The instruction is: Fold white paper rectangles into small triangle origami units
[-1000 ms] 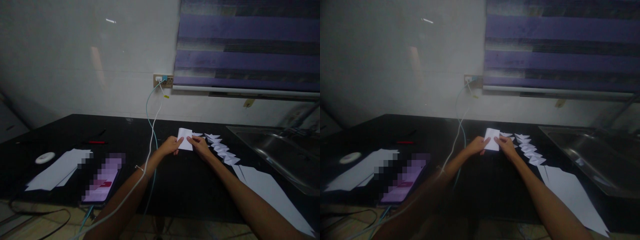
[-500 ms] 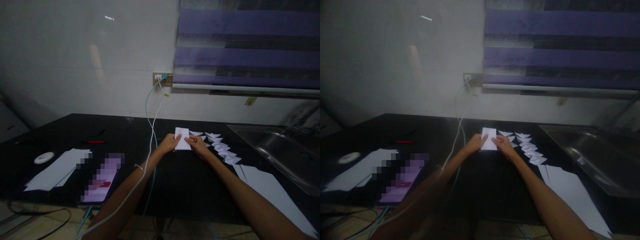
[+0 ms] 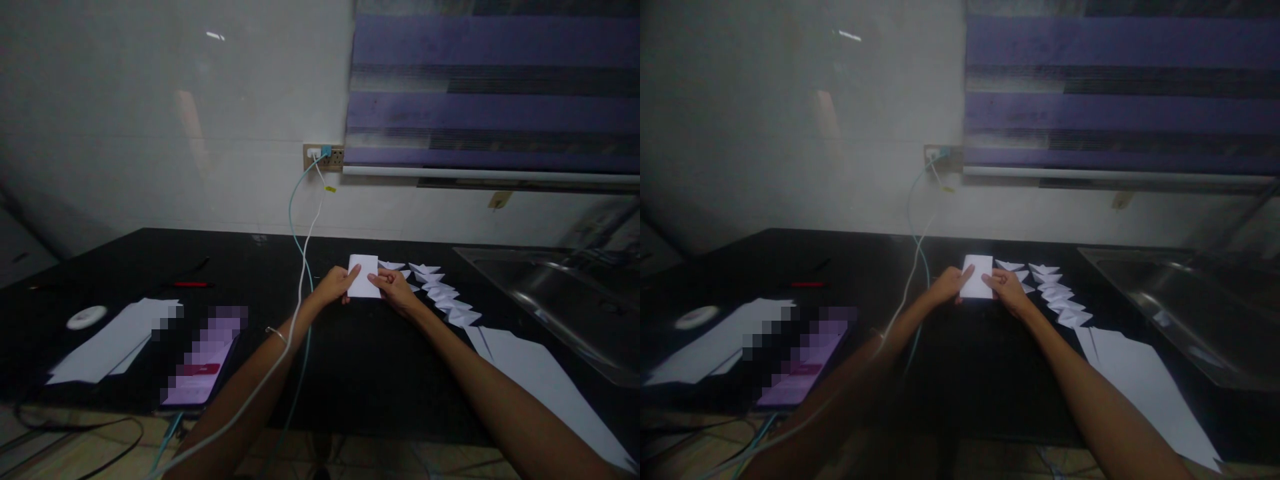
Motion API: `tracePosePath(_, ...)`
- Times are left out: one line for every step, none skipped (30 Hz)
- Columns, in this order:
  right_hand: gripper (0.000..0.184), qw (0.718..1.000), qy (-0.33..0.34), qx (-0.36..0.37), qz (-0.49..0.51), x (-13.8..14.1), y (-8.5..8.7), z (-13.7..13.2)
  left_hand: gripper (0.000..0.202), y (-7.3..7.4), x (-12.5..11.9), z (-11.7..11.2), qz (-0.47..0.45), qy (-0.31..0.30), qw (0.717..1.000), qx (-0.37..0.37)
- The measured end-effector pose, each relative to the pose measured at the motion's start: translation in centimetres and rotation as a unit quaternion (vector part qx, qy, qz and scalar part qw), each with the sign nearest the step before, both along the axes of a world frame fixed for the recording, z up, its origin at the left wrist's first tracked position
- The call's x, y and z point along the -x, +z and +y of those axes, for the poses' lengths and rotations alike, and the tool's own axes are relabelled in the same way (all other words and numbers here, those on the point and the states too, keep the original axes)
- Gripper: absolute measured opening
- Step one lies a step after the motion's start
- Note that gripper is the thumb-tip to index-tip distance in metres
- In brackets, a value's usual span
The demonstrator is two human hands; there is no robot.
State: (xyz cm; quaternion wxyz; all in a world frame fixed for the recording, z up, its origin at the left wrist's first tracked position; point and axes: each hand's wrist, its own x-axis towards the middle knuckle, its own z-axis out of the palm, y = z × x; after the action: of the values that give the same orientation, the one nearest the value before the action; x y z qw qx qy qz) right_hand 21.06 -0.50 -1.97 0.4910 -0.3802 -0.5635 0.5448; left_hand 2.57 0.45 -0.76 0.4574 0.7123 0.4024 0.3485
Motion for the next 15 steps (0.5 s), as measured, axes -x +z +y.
tracePosePath(0.040, 1.000, -0.001, 0.000, -0.003, -0.01, 0.01, 0.01, 0.064, -0.05, 0.01, 0.06, -0.007, -0.004, 1.000, -0.001)
tracePosePath(0.039, 1.000, -0.004, -0.002, -0.010, -0.02, 0.02, 0.01, 0.062, -0.09, 0.01, 0.12, -0.010, -0.005, 1.000, -0.003)
tracePosePath(0.039, 1.000, -0.006, -0.004, -0.019, -0.04, 0.03, 0.02, 0.060, -0.13, 0.00, 0.18, -0.011, -0.002, 1.000, -0.006)
tracePosePath(0.039, 1.000, -0.009, -0.005, -0.029, -0.07, 0.03, 0.03, 0.059, -0.17, -0.01, 0.23, -0.008, 0.005, 1.000, -0.011)
tracePosePath(0.039, 0.999, -0.011, -0.008, -0.035, -0.10, 0.03, 0.05, 0.059, -0.19, -0.02, 0.29, -0.005, 0.011, 1.000, -0.016)
tracePosePath(0.039, 0.999, -0.012, -0.010, -0.039, -0.13, 0.02, 0.07, 0.058, -0.21, -0.02, 0.35, -0.004, 0.016, 1.000, -0.022)
tracePosePath(0.039, 0.999, -0.010, -0.012, -0.040, -0.16, 0.00, 0.09, 0.057, -0.23, 0.00, 0.41, -0.006, 0.016, 0.999, -0.027)
tracePosePath(0.038, 0.999, -0.008, -0.015, -0.041, -0.20, -0.03, 0.11, 0.056, -0.25, 0.04, 0.47, -0.012, 0.012, 0.999, -0.032)
tracePosePath(0.037, 0.999, -0.006, -0.019, -0.042, -0.23, -0.06, 0.13, 0.054, -0.27, 0.08, 0.54, -0.020, 0.005, 0.999, -0.036)
tracePosePath(0.036, 0.999, -0.005, -0.022, -0.045, -0.26, -0.09, 0.13, 0.053, -0.29, 0.14, 0.60, -0.026, -0.004, 0.999, -0.037)
tracePosePath(0.036, 0.998, -0.004, -0.026, -0.049, -0.28, -0.11, 0.13, 0.052, -0.31, 0.20, 0.65, -0.029, -0.012, 0.999, -0.036)
tracePosePath(0.035, 0.998, -0.004, -0.028, -0.053, -0.30, -0.11, 0.12, 0.052, -0.32, 0.27, 0.68, -0.029, -0.018, 0.999, -0.034)
tracePosePath(0.035, 0.998, -0.005, -0.030, -0.057, -0.31, -0.10, 0.10, 0.053, -0.31, 0.33, 0.69, -0.025, -0.023, 0.999, -0.030)
tracePosePath(0.036, 0.998, -0.006, -0.030, -0.061, -0.32, -0.07, 0.07, 0.055, -0.29, 0.38, 0.67, -0.020, -0.025, 0.999, -0.026)
tracePosePath(0.036, 0.998, -0.006, -0.029, -0.064, -0.31, -0.03, 0.03, 0.057, -0.24, 0.44, 0.63, -0.012, -0.025, 0.999, -0.021)
